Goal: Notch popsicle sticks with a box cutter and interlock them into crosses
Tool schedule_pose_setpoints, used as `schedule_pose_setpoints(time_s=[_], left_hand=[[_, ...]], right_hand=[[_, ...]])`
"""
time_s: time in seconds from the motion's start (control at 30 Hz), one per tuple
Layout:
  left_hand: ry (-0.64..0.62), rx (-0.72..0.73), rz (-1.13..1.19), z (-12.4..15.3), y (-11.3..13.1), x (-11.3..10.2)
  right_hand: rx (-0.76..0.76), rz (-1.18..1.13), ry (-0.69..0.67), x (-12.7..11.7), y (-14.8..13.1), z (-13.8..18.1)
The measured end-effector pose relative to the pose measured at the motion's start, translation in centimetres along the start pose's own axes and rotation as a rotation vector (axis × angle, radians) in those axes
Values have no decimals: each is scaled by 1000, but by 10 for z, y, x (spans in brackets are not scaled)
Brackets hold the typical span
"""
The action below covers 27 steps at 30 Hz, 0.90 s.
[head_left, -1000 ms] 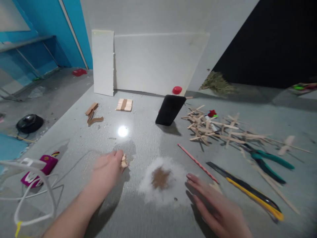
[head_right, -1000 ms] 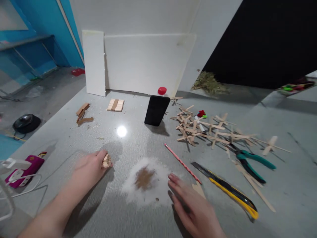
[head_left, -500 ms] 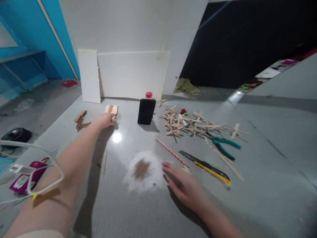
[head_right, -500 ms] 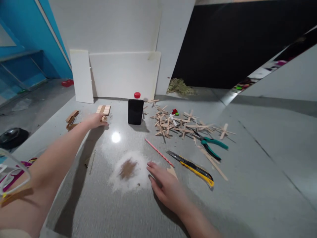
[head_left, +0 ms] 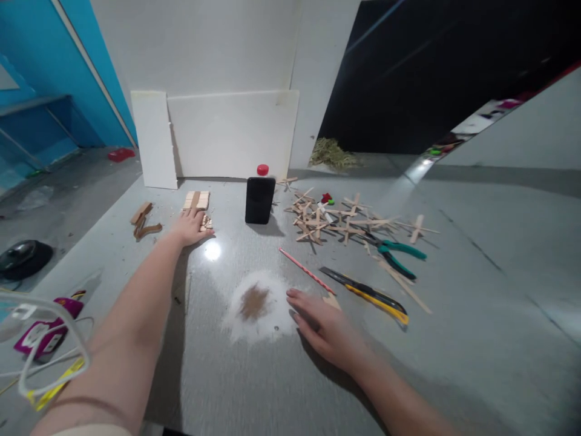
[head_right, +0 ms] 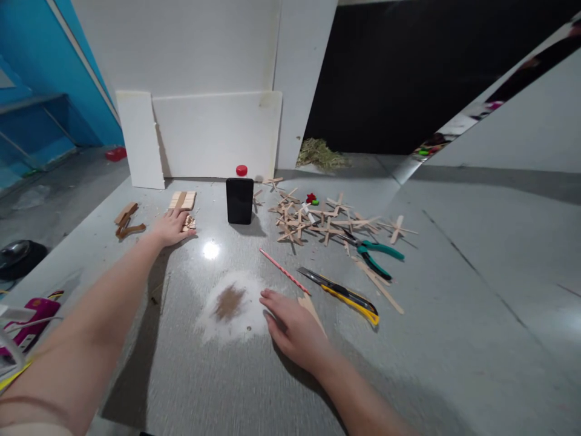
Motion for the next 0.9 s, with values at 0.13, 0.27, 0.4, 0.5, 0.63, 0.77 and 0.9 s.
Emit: schedule_pose_setpoints(time_s=[0.13,0.27,0.4,0.5,0.63,0.77,0.9], left_hand=[[42,31,18,4,4,-1],[155,12,49,4,7,-22],[319,-84,94,-4,13,-59],[370,-192,159,-10,25,-78],[435,-306,284,3,62,-91],[430,-183,384,81,114,-103],[338,176,354,248,159,-76]], right_hand=[[-16,-2,3,1,0,-2],[5,-67,36,1,1,-5],[51,-122,135,-7,4,-5],[136,-153,289,-23,12,-2],[223,-191,497,-51,29,1],[243,-241,596,-62,41,2],[228,-278,609,-60,36,0]])
Point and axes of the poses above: each hand's wrist, its own z-axis away from the middle knuckle, its own x-axis out of the palm, y = z × x, the point moved 3 cm from there along -z, towards the middle knuckle, and after that the axes turned 10 degrees about -z, right-handed, at the moved point
